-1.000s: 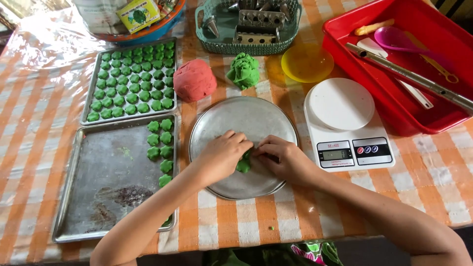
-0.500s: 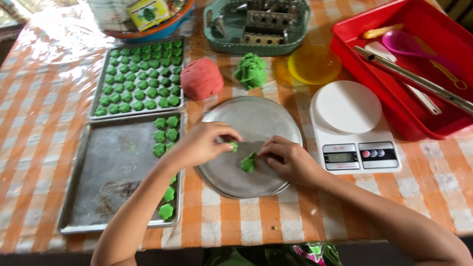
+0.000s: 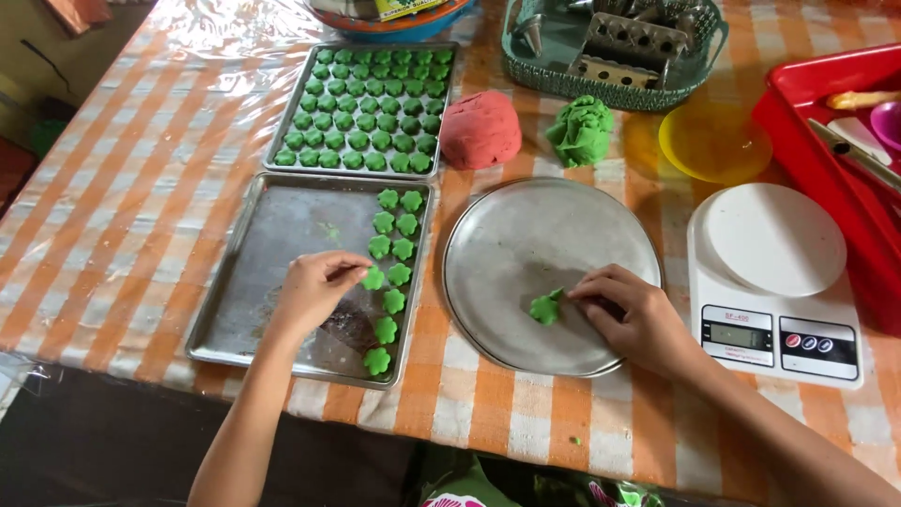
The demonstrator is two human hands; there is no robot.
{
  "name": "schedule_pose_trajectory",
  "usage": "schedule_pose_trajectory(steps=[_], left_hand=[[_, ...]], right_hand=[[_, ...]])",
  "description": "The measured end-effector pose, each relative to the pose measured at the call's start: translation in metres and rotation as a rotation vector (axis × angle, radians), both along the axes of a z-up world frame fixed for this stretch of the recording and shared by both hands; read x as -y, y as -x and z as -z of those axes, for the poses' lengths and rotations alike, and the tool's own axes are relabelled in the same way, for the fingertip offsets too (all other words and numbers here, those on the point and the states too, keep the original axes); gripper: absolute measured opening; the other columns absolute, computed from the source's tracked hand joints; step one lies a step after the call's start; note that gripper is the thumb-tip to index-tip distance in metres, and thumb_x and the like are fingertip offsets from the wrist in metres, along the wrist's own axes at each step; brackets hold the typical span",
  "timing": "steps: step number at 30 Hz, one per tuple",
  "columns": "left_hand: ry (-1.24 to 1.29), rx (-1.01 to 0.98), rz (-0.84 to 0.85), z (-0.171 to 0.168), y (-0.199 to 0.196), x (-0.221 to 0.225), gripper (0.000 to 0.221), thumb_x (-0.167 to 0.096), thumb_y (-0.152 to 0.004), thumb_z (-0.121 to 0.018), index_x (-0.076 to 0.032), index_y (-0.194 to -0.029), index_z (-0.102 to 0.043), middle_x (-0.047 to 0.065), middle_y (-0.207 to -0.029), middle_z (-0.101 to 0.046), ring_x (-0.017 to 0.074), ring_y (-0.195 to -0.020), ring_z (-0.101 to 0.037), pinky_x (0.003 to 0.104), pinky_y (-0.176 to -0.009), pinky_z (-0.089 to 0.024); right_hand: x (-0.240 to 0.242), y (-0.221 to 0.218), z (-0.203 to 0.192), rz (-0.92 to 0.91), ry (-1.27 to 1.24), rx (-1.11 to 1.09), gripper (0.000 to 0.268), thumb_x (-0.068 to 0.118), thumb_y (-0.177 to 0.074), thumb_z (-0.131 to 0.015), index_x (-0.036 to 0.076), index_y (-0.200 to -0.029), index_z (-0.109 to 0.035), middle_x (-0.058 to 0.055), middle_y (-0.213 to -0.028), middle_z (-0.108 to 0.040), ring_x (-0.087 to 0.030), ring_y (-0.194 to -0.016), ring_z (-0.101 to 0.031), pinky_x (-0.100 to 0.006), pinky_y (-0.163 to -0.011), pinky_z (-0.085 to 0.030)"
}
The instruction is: Preparing and shaping green dough into small balls and larger flat shapes using hands and a rolling pin on a production table.
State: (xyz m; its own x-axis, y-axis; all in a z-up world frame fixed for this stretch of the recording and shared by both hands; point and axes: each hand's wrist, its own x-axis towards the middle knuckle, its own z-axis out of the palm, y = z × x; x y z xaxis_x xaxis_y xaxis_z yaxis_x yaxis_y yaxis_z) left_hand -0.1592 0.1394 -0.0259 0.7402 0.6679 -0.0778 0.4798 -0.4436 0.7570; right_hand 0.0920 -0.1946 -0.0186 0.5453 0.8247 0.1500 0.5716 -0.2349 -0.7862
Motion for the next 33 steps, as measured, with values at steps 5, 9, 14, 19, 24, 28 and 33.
schedule_pose_trajectory(steps=[5, 9, 14, 19, 24, 28, 33], left_hand=[[-0.058, 0.023, 0.008, 0.007, -0.01, -0.002, 0.015, -0.012, -0.093, -0.072, -0.01, -0.106, -0.081, 0.012, -0.095, -0.08, 0.0283, -0.095, -0.076, 0.037, -0.077, -0.061], [-0.057, -0.003, 0.006, 0.011, -0.01, -0.002, 0.016, -0.012, -0.095, -0.071, -0.01, -0.107, -0.08, 0.011, -0.096, -0.08, 0.0264, -0.093, -0.076, 0.036, -0.076, -0.061], [-0.179, -0.006, 0.004, 0.015, -0.009, 0.001, 0.012, -0.011, -0.092, -0.074, -0.012, -0.102, -0.08, 0.009, -0.092, -0.078, 0.0259, -0.089, -0.076, 0.034, -0.072, -0.061], [-0.278, 0.036, 0.032, 0.024, -0.008, 0.004, 0.01, -0.012, -0.091, -0.076, -0.013, -0.1, -0.08, 0.009, -0.089, -0.076, 0.0279, -0.087, -0.075, 0.033, -0.072, -0.062], [-0.575, 0.146, 0.304, -0.003, -0.042, 0.054, 0.021, -0.012, -0.091, -0.069, -0.014, -0.11, -0.076, 0.016, -0.099, -0.073, 0.0417, -0.097, -0.071, 0.05, -0.083, -0.058], [-0.463, 0.004, 0.54, -0.005, -0.086, 0.116, 0.026, -0.025, -0.095, -0.064, -0.015, -0.116, -0.075, 0.013, -0.112, -0.073, 0.0384, -0.101, -0.07, 0.05, -0.08, -0.059], [-0.53, -0.211, 0.737, 0.0, -0.119, 0.147, 0.038, -0.038, -0.096, -0.064, -0.01, -0.121, -0.07, 0.009, -0.117, -0.068, 0.027, -0.111, -0.066, 0.04, -0.087, -0.058]], right_hand=[[0.0, -0.001, -0.003, 0.0, 0.02, -0.024, 0.019, -0.003, -0.083, -0.07, 0.003, -0.098, -0.081, -0.014, -0.1, -0.077, -0.032, -0.099, -0.077, -0.038, -0.09, -0.061], [-0.001, 0.0, -0.005, -0.002, 0.021, -0.046, 0.02, -0.004, -0.083, -0.07, 0.001, -0.098, -0.081, -0.015, -0.1, -0.076, -0.032, -0.099, -0.078, -0.039, -0.091, -0.061], [0.0, -0.001, -0.004, -0.016, 0.012, -0.03, 0.019, -0.003, -0.083, -0.07, 0.002, -0.098, -0.08, -0.015, -0.099, -0.076, -0.032, -0.097, -0.077, -0.039, -0.09, -0.061], [0.001, -0.001, 0.002, -0.028, -0.015, 0.018, 0.017, 0.0, -0.084, -0.071, 0.003, -0.098, -0.08, -0.014, -0.099, -0.075, -0.032, -0.095, -0.077, -0.039, -0.088, -0.061], [0.0, 0.003, 0.004, -0.043, -0.069, 0.094, 0.017, 0.005, -0.086, -0.07, 0.002, -0.101, -0.078, -0.017, -0.102, -0.074, -0.037, -0.096, -0.075, -0.045, -0.087, -0.061], [-0.004, 0.0, 0.02, -0.069, -0.044, 0.158, 0.027, 0.008, -0.092, -0.066, 0.004, -0.117, -0.073, -0.016, -0.111, -0.069, -0.037, -0.103, -0.072, -0.044, -0.091, -0.058], [-0.009, -0.001, 0.029, -0.212, -0.067, 0.312, 0.025, 0.002, -0.093, -0.064, 0.003, -0.116, -0.074, -0.019, -0.108, -0.065, -0.038, -0.101, -0.067, -0.046, -0.092, -0.056]])
